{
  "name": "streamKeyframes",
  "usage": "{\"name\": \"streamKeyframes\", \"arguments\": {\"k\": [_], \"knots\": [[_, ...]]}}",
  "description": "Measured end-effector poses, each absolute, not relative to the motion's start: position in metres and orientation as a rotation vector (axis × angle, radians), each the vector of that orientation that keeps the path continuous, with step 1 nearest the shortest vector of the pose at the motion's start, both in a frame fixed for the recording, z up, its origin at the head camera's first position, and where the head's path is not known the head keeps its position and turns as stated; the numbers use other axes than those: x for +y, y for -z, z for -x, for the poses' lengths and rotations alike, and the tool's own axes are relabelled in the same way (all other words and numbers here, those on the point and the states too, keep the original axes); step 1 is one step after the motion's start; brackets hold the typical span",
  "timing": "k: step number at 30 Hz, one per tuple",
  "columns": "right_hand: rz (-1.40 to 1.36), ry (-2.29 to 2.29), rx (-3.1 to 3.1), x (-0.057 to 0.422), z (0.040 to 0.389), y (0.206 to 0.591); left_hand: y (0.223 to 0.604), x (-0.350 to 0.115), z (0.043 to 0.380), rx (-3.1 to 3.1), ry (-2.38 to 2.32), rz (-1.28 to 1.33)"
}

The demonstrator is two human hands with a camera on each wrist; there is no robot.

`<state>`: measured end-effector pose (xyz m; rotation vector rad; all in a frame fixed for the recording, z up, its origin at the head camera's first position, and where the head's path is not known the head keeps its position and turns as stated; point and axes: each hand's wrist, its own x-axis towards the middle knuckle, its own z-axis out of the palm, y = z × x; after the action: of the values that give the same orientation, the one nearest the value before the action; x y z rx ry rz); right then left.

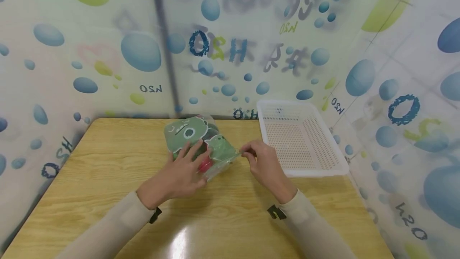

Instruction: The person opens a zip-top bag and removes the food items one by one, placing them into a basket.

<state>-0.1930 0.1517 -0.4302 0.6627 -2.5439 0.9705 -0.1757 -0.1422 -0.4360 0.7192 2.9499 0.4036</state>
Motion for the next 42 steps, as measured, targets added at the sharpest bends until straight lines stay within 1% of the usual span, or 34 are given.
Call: {"name": "streamKeyframes", "arguments": {"k": [6,11,15,19,22,24,26,28,32,37,42], "knots": [[-0.638,-0.932,-2.632,0.153,0.188,0.428,0.447,-0.139,0.183,2.886,-0.527,-0.798],[-0.701,-0.804,-2.616,0.153,0.182,0.424,0.449,-0.137,0.190,2.967,-0.640,-0.852],[-0.850,-0.753,-2.462,0.148,0.177,0.421,0.448,-0.133,0.194,3.034,-0.764,-0.882],[-1.110,-0.696,-2.339,0.136,0.171,0.419,0.446,-0.129,0.196,3.095,-0.824,-0.885],[-1.270,-0.528,-2.373,0.126,0.168,0.423,0.442,-0.125,0.195,3.111,-0.861,-0.856],[-1.291,-0.385,-2.440,0.119,0.168,0.428,0.439,-0.123,0.195,3.095,-0.899,-0.812],[-1.238,-0.250,-2.516,0.115,0.169,0.435,0.437,-0.121,0.194,3.076,-0.929,-0.756],[-1.128,-0.143,-2.575,0.111,0.171,0.440,0.434,-0.120,0.194,3.050,-0.968,-0.684],[-0.909,-0.048,-2.635,0.108,0.176,0.447,0.432,-0.118,0.197,3.045,-0.981,-0.602],[-0.782,-0.054,-2.757,0.104,0.182,0.450,0.437,-0.114,0.200,3.099,-0.843,-0.569],[-0.679,-0.169,-2.940,0.102,0.192,0.456,0.444,-0.116,0.204,3.127,-0.664,-0.571]]}}
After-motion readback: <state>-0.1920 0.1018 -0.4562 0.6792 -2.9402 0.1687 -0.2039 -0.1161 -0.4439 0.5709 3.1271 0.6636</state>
